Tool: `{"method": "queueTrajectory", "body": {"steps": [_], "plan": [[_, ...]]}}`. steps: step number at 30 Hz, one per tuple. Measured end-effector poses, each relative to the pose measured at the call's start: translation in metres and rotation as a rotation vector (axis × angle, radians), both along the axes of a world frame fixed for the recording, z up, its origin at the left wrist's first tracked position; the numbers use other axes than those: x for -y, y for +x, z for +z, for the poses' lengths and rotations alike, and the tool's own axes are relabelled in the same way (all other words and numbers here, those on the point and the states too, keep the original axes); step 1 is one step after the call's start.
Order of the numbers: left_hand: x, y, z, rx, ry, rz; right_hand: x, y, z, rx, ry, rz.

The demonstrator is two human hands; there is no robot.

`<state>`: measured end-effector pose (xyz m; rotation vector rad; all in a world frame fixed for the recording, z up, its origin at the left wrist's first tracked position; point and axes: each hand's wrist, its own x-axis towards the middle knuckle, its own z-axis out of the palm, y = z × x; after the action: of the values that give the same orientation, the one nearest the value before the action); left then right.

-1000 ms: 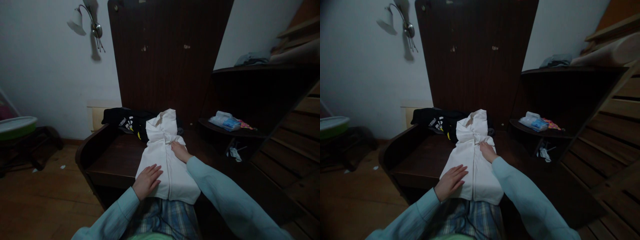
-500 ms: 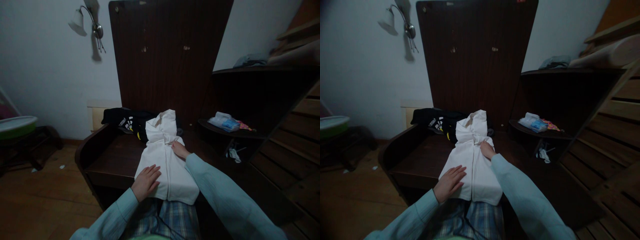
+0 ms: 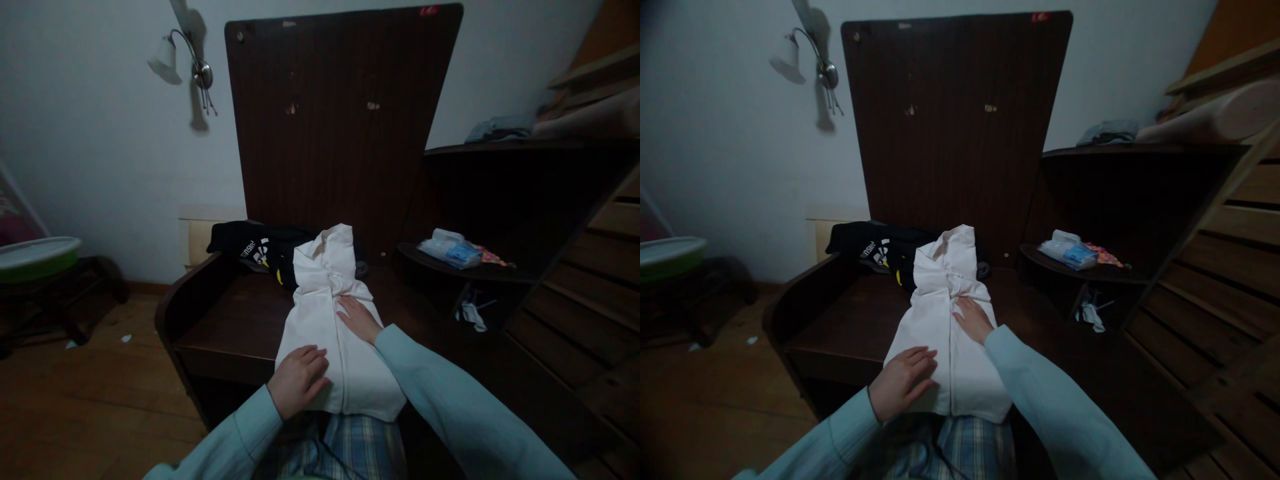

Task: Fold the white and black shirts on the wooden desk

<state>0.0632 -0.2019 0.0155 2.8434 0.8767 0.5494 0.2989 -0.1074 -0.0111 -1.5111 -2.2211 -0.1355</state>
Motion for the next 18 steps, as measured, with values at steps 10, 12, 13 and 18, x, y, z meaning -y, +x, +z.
{"method": "queueTrajectory", "body": {"steps": [10, 12, 13, 18], "plan": [[-0.023, 0.039, 0.010, 0.014, -0.003, -0.093, 0.050, -0.013, 0.000, 0.083, -0.165, -0.096], [-0.020, 0.041, 0.000, -0.028, -0.024, -0.111, 0.056, -0.014, 0.005, 0.096, -0.170, -0.074], [-0.017, 0.040, -0.005, -0.046, -0.039, -0.113, 0.057, -0.012, 0.009, 0.095, -0.172, -0.048], [0.002, 0.035, -0.023, -0.038, -0.071, -0.124, 0.034, -0.006, 0.044, -0.037, -0.341, -0.028]]}}
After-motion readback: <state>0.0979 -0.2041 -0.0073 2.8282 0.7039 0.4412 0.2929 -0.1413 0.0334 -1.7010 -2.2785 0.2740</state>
